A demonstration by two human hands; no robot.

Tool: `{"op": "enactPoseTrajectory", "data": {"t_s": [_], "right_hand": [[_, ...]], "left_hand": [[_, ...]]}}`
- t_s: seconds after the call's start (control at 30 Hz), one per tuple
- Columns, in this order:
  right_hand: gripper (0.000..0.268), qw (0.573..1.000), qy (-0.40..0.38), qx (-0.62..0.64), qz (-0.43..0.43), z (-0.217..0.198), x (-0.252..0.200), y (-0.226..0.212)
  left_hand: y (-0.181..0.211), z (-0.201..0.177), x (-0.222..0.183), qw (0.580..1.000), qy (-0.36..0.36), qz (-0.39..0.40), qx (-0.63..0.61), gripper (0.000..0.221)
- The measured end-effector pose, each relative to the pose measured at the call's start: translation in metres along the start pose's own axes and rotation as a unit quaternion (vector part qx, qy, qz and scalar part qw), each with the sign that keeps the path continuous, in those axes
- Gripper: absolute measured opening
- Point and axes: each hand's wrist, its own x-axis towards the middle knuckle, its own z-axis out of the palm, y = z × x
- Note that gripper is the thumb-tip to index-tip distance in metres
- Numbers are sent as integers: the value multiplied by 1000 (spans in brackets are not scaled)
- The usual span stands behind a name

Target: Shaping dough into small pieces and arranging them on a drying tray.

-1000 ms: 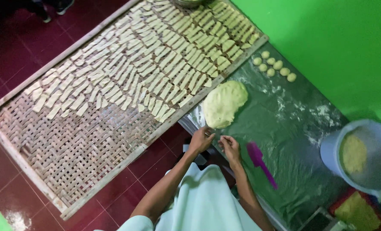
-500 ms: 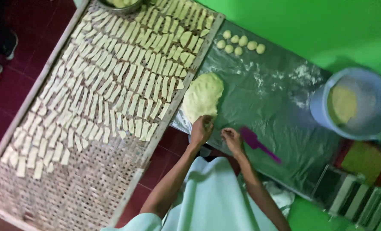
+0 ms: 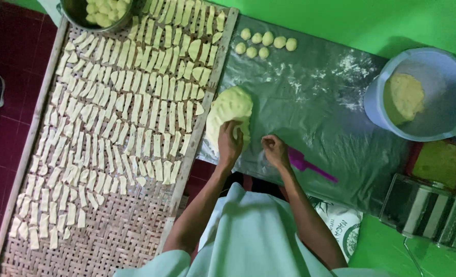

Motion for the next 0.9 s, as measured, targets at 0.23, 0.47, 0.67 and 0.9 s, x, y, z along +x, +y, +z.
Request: {"op": "enactPoseTrajectory", "data": {"t_s": [0.23, 0.47, 0.67, 0.9], "right_hand": [[22, 993, 66, -62, -80, -40, 67, -22], [23, 953, 204, -133, -179, -63, 194, -27], [43, 925, 260, -147, -235, -76, 262, -72], [59, 902, 250, -188, -298, -67, 330, -62]], "left_hand": [[-24, 55, 62, 981, -41, 110, 153, 49], [-35, 71, 74, 955, -99, 87, 265, 82], [-33, 79, 80, 950, -94, 68, 290, 79], [-38, 83, 87, 949, -91, 58, 296, 81]]}}
